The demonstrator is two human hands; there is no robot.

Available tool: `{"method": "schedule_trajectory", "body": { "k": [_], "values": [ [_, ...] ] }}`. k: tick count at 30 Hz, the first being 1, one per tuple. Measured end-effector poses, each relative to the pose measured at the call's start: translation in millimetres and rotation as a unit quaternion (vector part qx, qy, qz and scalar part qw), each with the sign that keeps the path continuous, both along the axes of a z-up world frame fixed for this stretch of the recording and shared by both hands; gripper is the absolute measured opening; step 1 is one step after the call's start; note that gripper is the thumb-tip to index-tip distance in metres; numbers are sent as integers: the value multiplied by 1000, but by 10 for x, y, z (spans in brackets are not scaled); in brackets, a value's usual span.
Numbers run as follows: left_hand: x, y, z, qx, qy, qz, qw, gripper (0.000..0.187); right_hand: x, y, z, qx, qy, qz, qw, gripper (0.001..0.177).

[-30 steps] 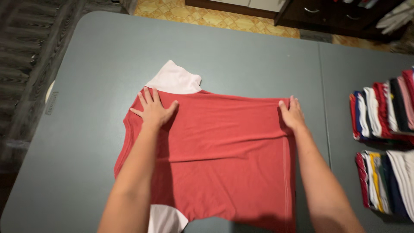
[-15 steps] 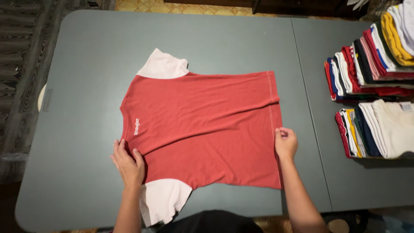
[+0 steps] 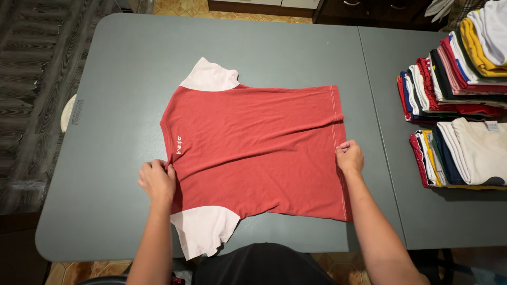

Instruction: The person folds t-shirts on a gray folding table. They lay each shirt flat, smooth it with their hands, fold in the sleeves and sides, fold the shirt into a rectangle, and place the folded shirt onto a stack of folded clothes beside the table.

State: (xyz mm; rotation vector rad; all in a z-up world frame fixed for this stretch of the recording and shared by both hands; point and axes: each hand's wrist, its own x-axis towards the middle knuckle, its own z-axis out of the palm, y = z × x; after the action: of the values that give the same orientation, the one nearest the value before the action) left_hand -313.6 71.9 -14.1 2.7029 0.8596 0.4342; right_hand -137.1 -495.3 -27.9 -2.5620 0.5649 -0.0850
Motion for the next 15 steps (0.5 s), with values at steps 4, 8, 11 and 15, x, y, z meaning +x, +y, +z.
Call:
{"method": "schedule_trajectory", "body": {
  "k": [4, 8, 11, 15],
  "values": [
    [64, 92, 134, -125, -8, -17, 992, 23, -34, -2, -4, -27, -58, 28, 998, 38],
    [78, 144, 239, -240, -22, -2, 970, 31, -8, 20, 8, -1, -34, -18, 999, 41],
    [62, 158, 267, -210, -45, -16, 977, 41, 53, 24, 0, -20, -27, -18, 999, 36],
    [54, 184, 261, -220, 18, 28, 975, 48, 148, 9, -38, -52, -14, -9, 999, 24]
  ]
}}
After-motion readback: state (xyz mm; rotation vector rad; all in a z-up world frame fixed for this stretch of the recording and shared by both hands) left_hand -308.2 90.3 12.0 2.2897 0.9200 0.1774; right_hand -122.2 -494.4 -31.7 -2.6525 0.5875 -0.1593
